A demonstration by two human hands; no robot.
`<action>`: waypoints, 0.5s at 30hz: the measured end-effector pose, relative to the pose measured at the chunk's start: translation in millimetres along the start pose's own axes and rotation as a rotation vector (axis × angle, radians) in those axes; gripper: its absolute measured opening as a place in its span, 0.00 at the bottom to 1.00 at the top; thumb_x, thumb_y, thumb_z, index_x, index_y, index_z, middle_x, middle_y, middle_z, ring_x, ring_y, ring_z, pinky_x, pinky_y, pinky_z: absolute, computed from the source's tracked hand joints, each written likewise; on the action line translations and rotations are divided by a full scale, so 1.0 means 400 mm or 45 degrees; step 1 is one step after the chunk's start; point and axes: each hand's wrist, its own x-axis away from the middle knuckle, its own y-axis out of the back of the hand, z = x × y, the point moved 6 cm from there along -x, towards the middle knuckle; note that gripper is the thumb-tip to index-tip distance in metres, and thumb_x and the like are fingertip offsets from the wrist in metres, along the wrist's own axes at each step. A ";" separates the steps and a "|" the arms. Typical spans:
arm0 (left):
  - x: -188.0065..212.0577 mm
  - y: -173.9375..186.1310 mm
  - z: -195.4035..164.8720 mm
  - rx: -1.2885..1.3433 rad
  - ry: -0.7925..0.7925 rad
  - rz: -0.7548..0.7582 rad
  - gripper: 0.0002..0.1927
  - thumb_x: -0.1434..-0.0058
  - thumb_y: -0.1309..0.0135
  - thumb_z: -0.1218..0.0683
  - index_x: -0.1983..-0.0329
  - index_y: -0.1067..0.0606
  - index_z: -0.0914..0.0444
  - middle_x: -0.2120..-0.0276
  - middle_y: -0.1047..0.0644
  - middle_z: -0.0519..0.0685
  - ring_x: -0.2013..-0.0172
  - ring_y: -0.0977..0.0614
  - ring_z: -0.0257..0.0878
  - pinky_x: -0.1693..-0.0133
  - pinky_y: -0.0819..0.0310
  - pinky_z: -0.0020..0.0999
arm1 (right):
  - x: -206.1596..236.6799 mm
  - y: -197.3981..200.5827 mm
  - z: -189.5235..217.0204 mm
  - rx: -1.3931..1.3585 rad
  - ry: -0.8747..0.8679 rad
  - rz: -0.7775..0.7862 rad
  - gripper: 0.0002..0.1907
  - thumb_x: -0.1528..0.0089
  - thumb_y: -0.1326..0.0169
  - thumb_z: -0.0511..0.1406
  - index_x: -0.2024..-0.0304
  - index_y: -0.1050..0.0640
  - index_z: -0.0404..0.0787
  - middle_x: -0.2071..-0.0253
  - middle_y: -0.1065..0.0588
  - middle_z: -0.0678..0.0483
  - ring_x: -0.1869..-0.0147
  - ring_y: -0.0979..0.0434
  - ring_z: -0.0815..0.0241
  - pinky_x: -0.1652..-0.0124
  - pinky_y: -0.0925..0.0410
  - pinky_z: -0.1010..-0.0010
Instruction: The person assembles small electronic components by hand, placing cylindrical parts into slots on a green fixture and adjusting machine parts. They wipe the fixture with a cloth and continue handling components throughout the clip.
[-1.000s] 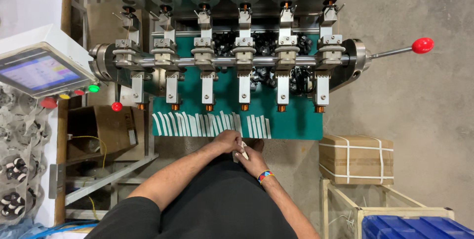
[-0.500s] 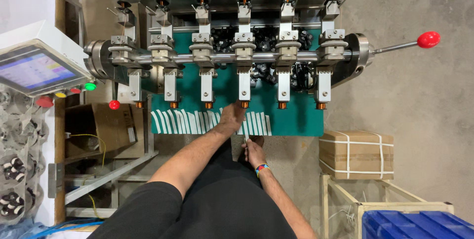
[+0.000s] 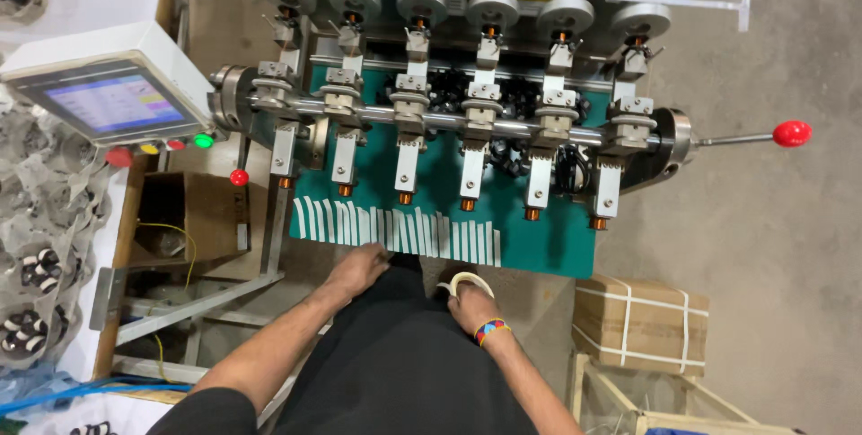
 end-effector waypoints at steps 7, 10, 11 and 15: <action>0.286 -0.099 0.218 -0.151 0.757 0.400 0.20 0.37 0.47 0.46 0.48 0.21 0.60 0.48 0.21 0.59 0.45 0.20 0.55 0.45 0.26 0.46 | -0.138 0.063 0.247 0.534 0.411 -0.138 0.17 0.36 0.48 0.38 0.48 0.25 0.34 0.58 0.22 0.41 0.53 0.22 0.41 0.45 0.34 0.50; 0.325 -0.139 0.196 0.339 0.905 0.303 0.20 0.37 0.50 0.45 0.48 0.19 0.58 0.46 0.21 0.58 0.42 0.22 0.53 0.41 0.32 0.44 | -0.213 0.114 0.389 0.740 0.818 -0.527 0.35 0.45 0.42 0.45 0.41 0.27 0.29 0.55 0.23 0.41 0.46 0.25 0.46 0.37 0.38 0.47; 0.326 -0.146 0.193 0.548 0.973 0.248 0.21 0.37 0.51 0.45 0.47 0.19 0.58 0.45 0.21 0.56 0.41 0.23 0.52 0.39 0.34 0.43 | -0.217 0.122 0.405 0.663 0.885 -0.548 0.33 0.43 0.42 0.45 0.41 0.27 0.30 0.53 0.24 0.41 0.45 0.26 0.45 0.37 0.38 0.47; 0.333 -0.151 0.210 0.467 0.956 0.169 0.21 0.39 0.49 0.44 0.48 0.19 0.57 0.49 0.20 0.58 0.44 0.20 0.52 0.42 0.30 0.43 | -0.230 0.152 0.335 0.364 0.787 -0.519 0.24 0.38 0.42 0.44 0.45 0.26 0.35 0.47 0.25 0.41 0.43 0.29 0.41 0.41 0.37 0.49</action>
